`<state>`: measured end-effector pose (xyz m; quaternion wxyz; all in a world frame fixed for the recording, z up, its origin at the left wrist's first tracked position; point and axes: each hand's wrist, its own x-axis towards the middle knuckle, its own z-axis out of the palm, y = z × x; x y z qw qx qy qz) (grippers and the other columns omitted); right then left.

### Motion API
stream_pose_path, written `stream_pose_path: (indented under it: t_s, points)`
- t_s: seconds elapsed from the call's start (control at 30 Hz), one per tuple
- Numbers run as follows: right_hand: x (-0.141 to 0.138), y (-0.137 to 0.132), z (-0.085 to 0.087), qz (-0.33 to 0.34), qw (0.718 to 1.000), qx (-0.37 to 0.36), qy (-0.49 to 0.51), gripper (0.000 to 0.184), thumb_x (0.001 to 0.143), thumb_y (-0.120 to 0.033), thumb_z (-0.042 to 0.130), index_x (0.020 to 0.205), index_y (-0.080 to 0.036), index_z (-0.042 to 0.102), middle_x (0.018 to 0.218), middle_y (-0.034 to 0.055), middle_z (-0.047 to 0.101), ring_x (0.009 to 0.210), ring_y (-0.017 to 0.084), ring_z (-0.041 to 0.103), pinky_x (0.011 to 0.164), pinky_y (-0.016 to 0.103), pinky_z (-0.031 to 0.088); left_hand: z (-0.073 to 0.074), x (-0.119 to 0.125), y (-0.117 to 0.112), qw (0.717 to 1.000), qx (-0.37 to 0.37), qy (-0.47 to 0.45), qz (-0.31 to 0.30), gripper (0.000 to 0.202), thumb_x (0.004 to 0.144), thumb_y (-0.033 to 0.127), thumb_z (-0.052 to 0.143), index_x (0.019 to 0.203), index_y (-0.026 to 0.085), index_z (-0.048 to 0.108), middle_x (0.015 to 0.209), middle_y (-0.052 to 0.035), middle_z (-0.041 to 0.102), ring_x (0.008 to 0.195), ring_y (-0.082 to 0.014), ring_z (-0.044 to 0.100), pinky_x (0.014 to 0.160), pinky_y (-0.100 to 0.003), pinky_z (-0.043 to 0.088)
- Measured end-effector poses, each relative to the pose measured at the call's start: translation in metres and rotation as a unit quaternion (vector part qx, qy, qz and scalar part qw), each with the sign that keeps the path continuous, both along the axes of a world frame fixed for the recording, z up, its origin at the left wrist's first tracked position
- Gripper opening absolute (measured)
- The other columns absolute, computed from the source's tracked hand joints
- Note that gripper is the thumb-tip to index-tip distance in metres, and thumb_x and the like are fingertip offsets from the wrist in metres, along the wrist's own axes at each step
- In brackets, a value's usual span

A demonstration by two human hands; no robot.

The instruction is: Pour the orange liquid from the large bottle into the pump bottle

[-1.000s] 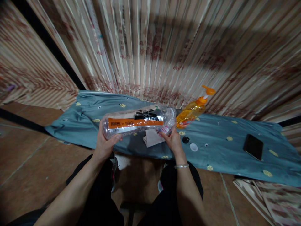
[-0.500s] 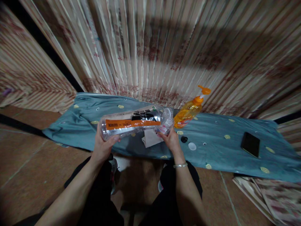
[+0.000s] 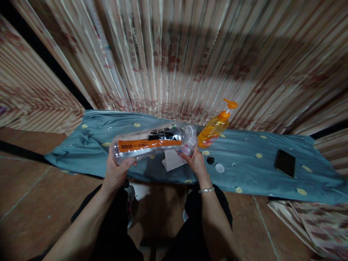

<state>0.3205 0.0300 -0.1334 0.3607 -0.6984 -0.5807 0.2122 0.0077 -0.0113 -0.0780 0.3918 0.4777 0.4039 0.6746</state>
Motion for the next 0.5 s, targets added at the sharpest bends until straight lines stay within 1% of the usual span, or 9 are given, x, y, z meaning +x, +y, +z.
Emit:
stream_pose_path:
  t_s: [0.17,0.27,0.33,0.43,0.5]
  points:
    - [-0.0004,-0.0007,-0.0001,0.01,1.0,0.006,0.014,0.084,0.073,-0.085,0.078,0.121,-0.017,0.069,0.073,0.0029,0.073,0.067,0.027,0.067,0.07,0.038,0.053,-0.0028,-0.0021,0.0005,1.0,-0.01,0.011,0.002,0.1,0.065,0.061,0.104,0.146,0.026,0.058,0.128,-0.0102,0.076,0.111,-0.0311,0.078,0.096,-0.043,0.068]
    - [0.0008,-0.0001,-0.0011,0.014,1.0,0.004,0.016,0.086,0.074,-0.085,0.077,0.123,-0.015,0.068,0.072,0.0031,0.071,0.065,0.026,0.065,0.069,0.039,0.052,-0.0053,-0.0037,0.0009,1.0,-0.01,0.02,0.004,0.099,0.066,0.062,0.103,0.146,0.025,0.058,0.128,-0.0102,0.075,0.11,-0.0313,0.079,0.096,-0.044,0.068]
    - [0.0018,0.0006,-0.0021,0.015,1.0,-0.001,0.015,0.084,0.074,-0.085,0.077,0.121,-0.017,0.068,0.072,0.0033,0.071,0.065,0.026,0.064,0.069,0.039,0.051,-0.0072,-0.0046,0.0014,0.999,-0.003,0.034,0.007,0.098,0.068,0.063,0.102,0.147,0.025,0.057,0.127,-0.0102,0.075,0.108,-0.0315,0.079,0.096,-0.045,0.068]
    - [0.0031,0.0017,-0.0041,0.015,1.0,-0.008,0.019,0.079,0.072,-0.085,0.079,0.114,-0.019,0.068,0.072,0.0035,0.071,0.066,0.026,0.065,0.069,0.039,0.051,-0.0095,-0.0052,0.0024,0.998,0.011,0.067,0.013,0.098,0.072,0.069,0.098,0.149,0.025,0.056,0.127,-0.0109,0.075,0.11,-0.033,0.079,0.097,-0.047,0.068]
    - [0.0034,0.0023,-0.0056,0.014,1.0,-0.007,0.024,0.079,0.071,-0.086,0.079,0.112,-0.02,0.068,0.072,0.0035,0.071,0.066,0.026,0.065,0.068,0.039,0.051,-0.0104,-0.005,0.003,0.997,0.019,0.077,0.02,0.099,0.072,0.072,0.097,0.15,0.025,0.057,0.125,-0.0112,0.075,0.11,-0.0338,0.079,0.096,-0.047,0.069]
